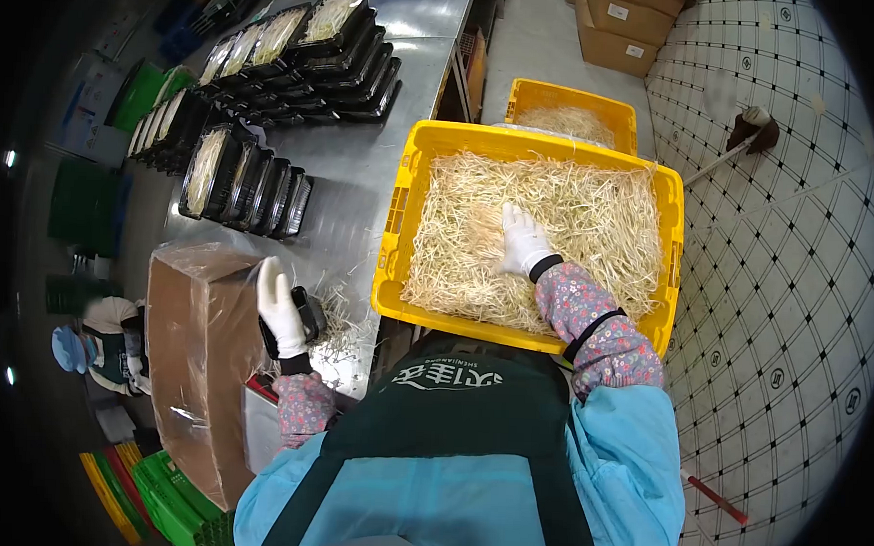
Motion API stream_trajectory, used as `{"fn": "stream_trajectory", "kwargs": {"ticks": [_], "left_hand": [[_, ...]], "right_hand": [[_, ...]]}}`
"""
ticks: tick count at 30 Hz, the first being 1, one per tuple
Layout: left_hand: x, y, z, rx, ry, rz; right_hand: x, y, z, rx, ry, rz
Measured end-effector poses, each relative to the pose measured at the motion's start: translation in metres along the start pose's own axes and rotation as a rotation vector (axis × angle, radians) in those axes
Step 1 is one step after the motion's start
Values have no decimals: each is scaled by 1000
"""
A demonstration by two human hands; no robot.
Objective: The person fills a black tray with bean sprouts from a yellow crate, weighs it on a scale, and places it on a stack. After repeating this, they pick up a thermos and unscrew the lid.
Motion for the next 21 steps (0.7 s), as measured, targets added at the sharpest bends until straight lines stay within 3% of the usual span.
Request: {"fn": "stream_trajectory", "kwargs": {"ticks": [3,5,7,9,12,15,19,21], "left_hand": [[92,-11,-14,-82,391,327],[143,-32,-27,-64,518,738],[177,-58,-47,86,658,818],[215,-114,-63,288,779,742],[232,-193,-81,485,801,-38],[226,-231,-88,613,708,-320],[202,-211,-102,710,834,-266],[201,-214,-103,636,877,-256]], "right_hand": [[2,-19,-16,2,-23,-100],[2,-28,-28,24,-45,-150],[3,-28,-31,63,-6,-144],[-5,-19,-22,109,26,-88],[-1,-7,-13,72,20,9],[13,0,-18,73,16,128],[35,14,-33,137,138,399],[23,22,-27,105,27,332]]}}
Point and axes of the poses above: each hand's wrist, its own z-axis towards the middle knuckle, its own x-axis out of the back of the hand, y = z × x, the point moved 8 cm from there along z, towards the middle knuckle, and after that the axes turned 10 degrees about -z, right-handed, at the moved point
